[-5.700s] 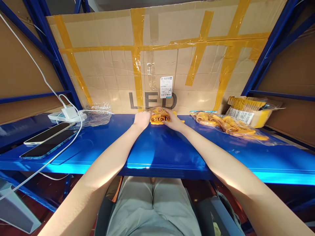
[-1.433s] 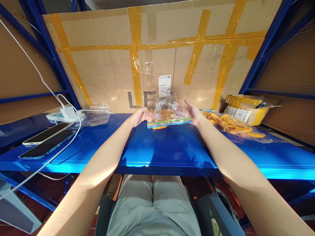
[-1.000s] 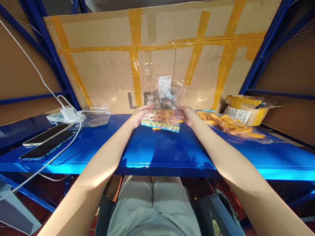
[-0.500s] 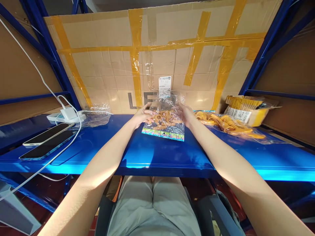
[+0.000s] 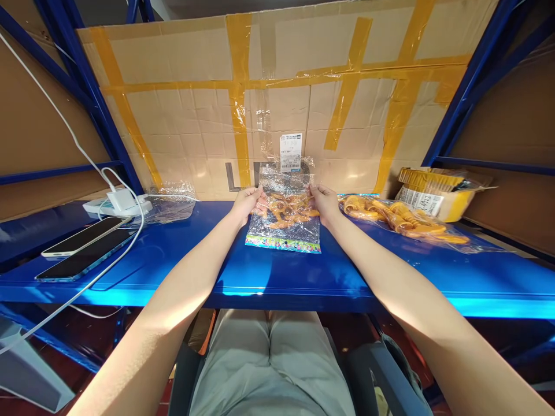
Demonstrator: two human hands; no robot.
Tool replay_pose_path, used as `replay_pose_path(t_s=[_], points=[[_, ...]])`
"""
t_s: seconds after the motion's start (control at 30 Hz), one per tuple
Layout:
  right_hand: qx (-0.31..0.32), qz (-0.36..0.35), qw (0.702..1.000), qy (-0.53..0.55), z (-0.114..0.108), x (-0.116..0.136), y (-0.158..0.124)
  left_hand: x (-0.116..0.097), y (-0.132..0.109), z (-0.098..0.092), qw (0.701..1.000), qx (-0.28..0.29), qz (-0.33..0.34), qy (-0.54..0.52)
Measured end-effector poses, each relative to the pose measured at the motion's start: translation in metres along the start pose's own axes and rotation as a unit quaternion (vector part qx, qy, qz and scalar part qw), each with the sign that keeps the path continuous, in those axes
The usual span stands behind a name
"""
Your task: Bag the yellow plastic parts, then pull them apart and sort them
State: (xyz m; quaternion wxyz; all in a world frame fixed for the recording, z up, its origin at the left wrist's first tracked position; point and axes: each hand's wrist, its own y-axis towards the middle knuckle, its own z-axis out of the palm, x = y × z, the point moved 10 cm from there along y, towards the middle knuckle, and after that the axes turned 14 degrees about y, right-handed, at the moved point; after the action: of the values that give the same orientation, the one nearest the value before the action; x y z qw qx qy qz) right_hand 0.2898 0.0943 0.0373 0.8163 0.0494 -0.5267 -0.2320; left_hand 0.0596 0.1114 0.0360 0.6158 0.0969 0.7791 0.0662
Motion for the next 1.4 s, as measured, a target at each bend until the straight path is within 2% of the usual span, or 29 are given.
replay_pose_path(t_s=[0.13,0.3,0.4,0.63,0.77,0.97,1.1,1.2,1.4], points=[[0.008,-0.035,0.999,-0.031,0.001,0.005,-0.001,0.000,-0.001,-0.001,1.000,-0.013,0.003,-0.009],[0.049,-0.111,0.990,-0.074,0.008,0.011,-0.001,-0.008,-0.004,0.006,0.998,0.012,0.056,0.001],[0.045,-0.131,0.987,-0.082,0.009,0.012,-0.001,-0.007,-0.004,0.004,0.999,-0.001,0.050,0.007],[-0.010,-0.023,1.000,-0.008,-0.002,-0.003,0.003,-0.002,-0.003,0.000,1.000,-0.016,0.014,-0.005],[-0.024,-0.027,0.999,0.034,-0.007,-0.004,0.007,-0.003,-0.003,-0.003,0.999,-0.031,0.011,-0.022],[0.006,-0.057,0.998,0.031,-0.001,-0.004,0.008,-0.002,-0.001,-0.014,0.997,-0.077,0.018,-0.018],[0.010,-0.054,0.998,0.006,0.001,-0.002,0.005,-0.002,-0.002,-0.024,0.992,-0.125,0.017,-0.006],[0.021,-0.039,0.999,0.009,0.003,0.000,0.003,-0.005,-0.004,-0.028,0.990,-0.139,0.031,-0.002],[0.085,0.033,0.996,-0.022,0.017,-0.013,-0.007,-0.002,-0.001,-0.039,0.984,-0.171,0.035,0.032]])
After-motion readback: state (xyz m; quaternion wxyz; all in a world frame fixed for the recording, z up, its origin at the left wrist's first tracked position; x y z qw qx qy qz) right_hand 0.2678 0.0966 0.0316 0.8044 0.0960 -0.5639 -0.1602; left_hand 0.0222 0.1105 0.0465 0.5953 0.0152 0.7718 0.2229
